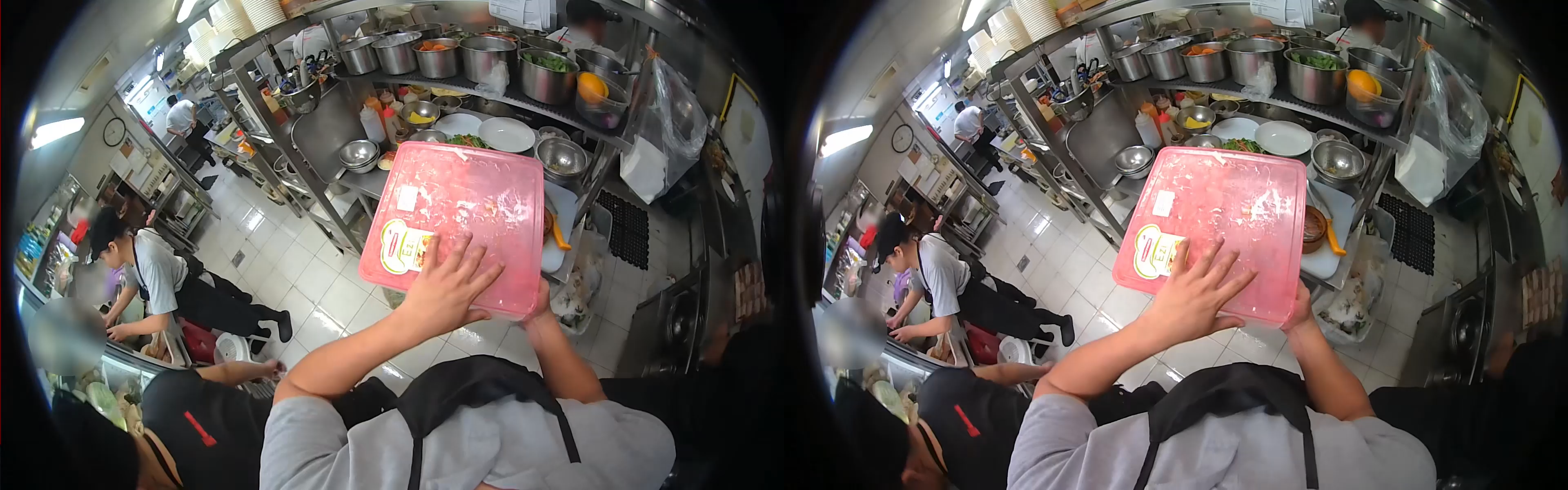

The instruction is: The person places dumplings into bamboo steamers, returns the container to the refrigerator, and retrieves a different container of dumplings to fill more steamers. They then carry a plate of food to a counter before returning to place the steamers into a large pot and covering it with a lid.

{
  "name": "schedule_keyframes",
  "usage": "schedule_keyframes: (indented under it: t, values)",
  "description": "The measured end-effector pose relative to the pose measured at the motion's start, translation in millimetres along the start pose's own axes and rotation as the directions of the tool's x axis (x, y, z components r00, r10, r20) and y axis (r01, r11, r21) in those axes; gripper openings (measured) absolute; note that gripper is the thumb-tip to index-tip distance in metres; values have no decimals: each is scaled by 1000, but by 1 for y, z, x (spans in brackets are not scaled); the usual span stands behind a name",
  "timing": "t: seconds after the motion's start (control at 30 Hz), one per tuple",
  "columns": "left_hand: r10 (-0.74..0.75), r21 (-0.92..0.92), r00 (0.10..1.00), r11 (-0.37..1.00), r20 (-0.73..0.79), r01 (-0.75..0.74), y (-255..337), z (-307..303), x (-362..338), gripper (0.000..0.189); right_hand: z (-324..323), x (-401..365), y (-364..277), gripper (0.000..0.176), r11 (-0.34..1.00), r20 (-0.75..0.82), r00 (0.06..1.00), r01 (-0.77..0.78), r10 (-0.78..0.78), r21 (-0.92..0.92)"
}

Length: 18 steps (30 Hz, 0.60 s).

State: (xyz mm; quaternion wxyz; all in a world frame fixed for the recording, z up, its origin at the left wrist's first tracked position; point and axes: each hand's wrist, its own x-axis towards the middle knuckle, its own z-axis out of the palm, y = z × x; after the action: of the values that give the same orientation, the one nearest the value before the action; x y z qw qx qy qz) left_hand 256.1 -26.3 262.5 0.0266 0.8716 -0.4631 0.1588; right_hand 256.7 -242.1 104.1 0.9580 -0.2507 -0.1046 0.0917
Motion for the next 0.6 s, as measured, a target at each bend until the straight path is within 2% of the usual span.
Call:
schedule_keyframes:
  t: [0.13,0.2,0.3,0.33,0.37,0.4,0.43,0.47,0.5,0.53,0.6]
  values:
    - [62,32,998,998,-6,-62,1,9,11,68,15,6,-13,59,998,62,996,65,-64,0]
    - [88,84,996,993,13,-89,5,7,11,64,10,4,-13,60,999,77,997,25,-28,48]
    - [45,80,980,996,-192,-30,3,5,7,60,7,3,-18,65,997,97,995,8,-15,74]
    - [4,3,955,1000,-296,-3,-2,-13,10,61,7,3,-19,69,997,100,995,10,-18,80]
    - [-106,-209,948,977,-301,43,-12,-32,10,60,7,1,-23,74,1000,76,997,-6,3,29]
    - [-157,-190,877,979,-455,76,-25,-41,5,61,8,-3,-29,79,999,49,998,-25,26,-21]
    - [-313,-254,772,946,-553,201,-34,-54,-3,54,7,-5,-33,85,996,23,999,-46,47,-71]
    - [-474,-447,673,864,-568,232,-57,-57,-15,41,3,-9,-34,88,997,15,998,-53,53,-48]
    - [-599,-621,554,763,-578,177,-92,-48,-30,32,-1,-12,-34,91,998,10,998,-60,60,-26]
    - [-794,-823,462,530,-396,205,-91,-76,-36,32,-4,-13,-35,94,998,6,998,-68,68,-5]
    - [-899,-945,373,297,-229,136,-126,-58,-70,34,-5,-15,-37,94,997,-6,997,-74,74,-23]
